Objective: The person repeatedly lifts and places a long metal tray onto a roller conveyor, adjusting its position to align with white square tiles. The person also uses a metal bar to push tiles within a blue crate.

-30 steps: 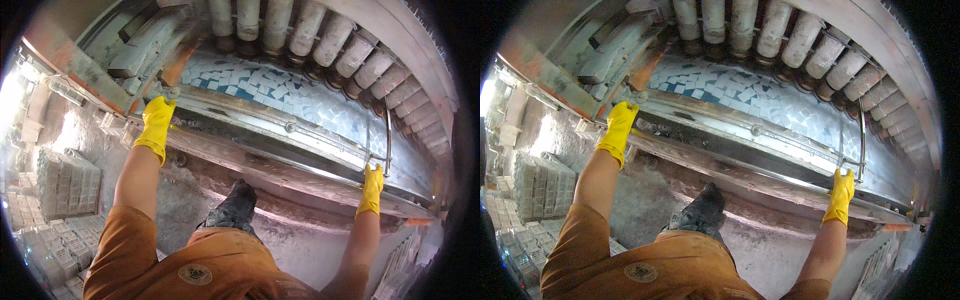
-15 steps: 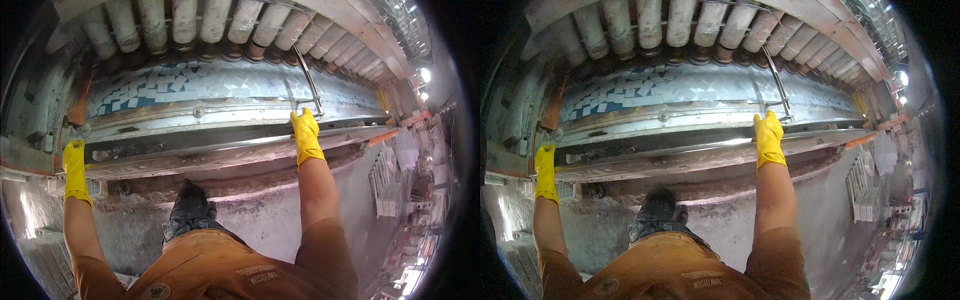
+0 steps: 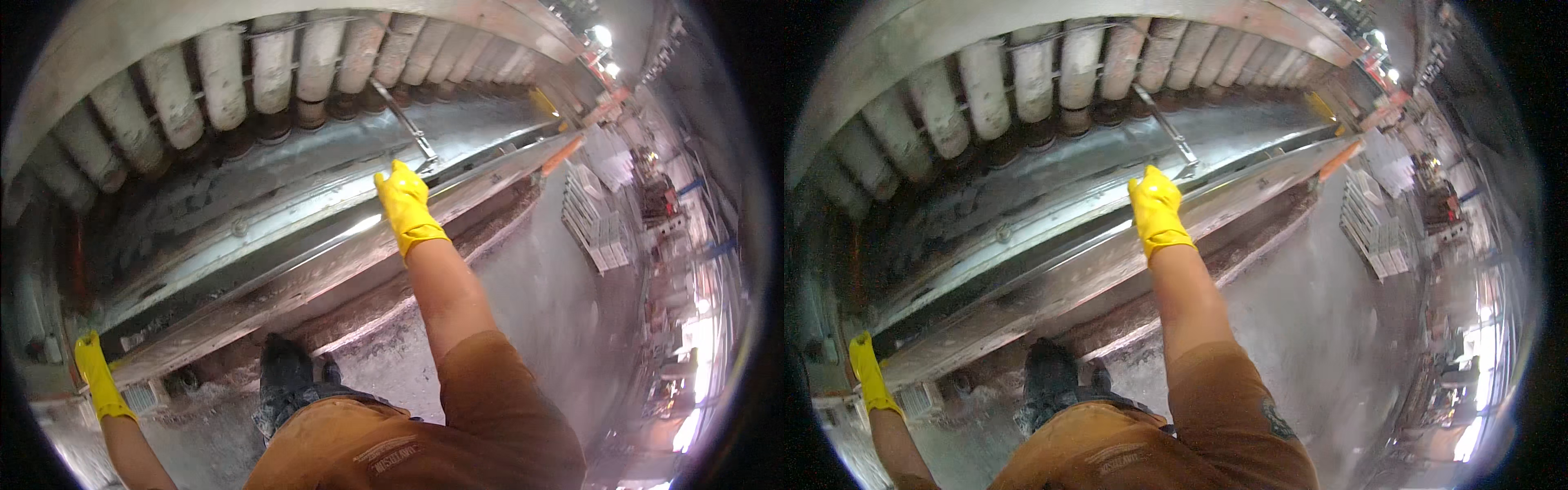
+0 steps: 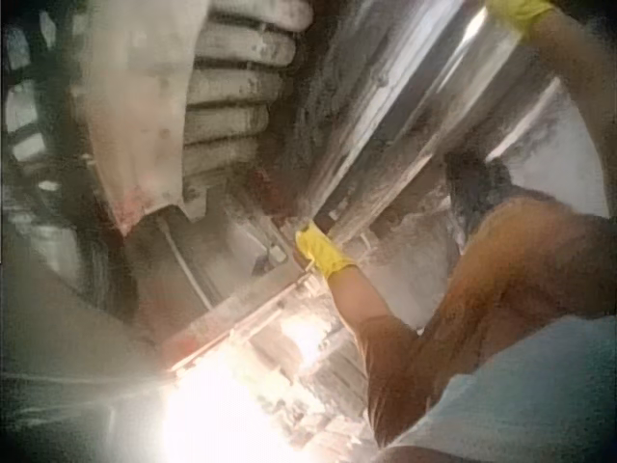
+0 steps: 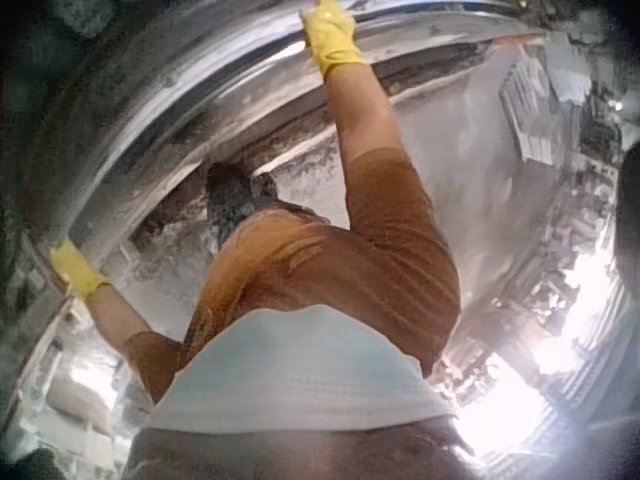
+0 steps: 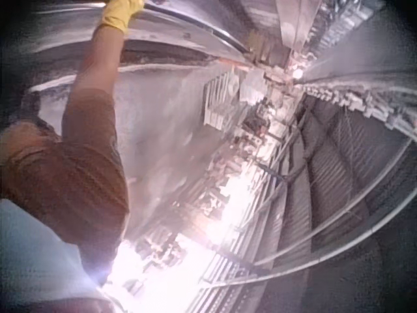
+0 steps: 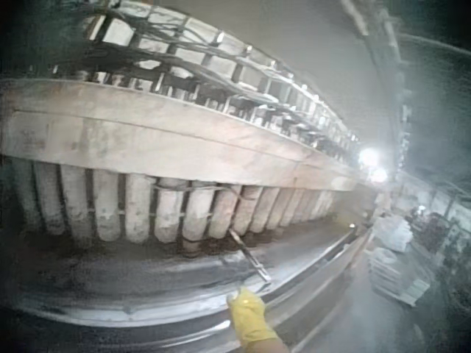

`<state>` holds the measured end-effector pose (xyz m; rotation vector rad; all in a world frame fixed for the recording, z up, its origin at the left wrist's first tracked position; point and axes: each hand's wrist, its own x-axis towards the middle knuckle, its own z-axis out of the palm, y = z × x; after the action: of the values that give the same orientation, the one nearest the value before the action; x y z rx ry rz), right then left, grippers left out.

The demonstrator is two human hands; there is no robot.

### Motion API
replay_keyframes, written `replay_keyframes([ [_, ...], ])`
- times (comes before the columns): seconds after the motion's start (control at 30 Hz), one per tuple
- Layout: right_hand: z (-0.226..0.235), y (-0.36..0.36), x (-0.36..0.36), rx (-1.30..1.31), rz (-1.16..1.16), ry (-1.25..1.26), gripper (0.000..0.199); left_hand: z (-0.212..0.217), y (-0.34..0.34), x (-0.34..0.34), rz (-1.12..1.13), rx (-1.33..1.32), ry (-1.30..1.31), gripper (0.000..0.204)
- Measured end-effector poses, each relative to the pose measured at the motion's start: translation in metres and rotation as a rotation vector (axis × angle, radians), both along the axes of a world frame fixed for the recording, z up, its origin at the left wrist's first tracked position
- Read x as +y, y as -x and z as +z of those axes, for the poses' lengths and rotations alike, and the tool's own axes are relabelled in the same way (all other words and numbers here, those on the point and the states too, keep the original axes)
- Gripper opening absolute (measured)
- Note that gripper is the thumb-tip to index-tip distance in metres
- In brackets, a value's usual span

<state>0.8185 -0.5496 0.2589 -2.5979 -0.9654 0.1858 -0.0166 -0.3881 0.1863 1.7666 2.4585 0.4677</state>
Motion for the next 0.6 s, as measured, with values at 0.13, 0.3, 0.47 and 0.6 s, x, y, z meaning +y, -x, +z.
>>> replay_keyframes([
  [0.13,-0.024,-0.007,0.01,-0.097,0.03,-0.102,0.064,-0.028,0.035,0.021,0.054,-0.067,-0.021,0.045],
  [0.3,-0.022,-0.007,0.006,-0.053,0.003,-0.095,0.063,0.02,-0.041,-0.008,0.128,-0.166,-0.017,0.042],
  [0.47,-0.037,-0.016,0.007,-0.171,-0.022,-0.19,0.05,0.011,-0.021,0.008,0.085,-0.156,-0.019,0.042],
  [0.6,-0.034,-0.01,0.013,-0.166,-0.033,-0.197,0.051,0.004,-0.004,0.008,0.131,-0.15,-0.001,0.044],
])
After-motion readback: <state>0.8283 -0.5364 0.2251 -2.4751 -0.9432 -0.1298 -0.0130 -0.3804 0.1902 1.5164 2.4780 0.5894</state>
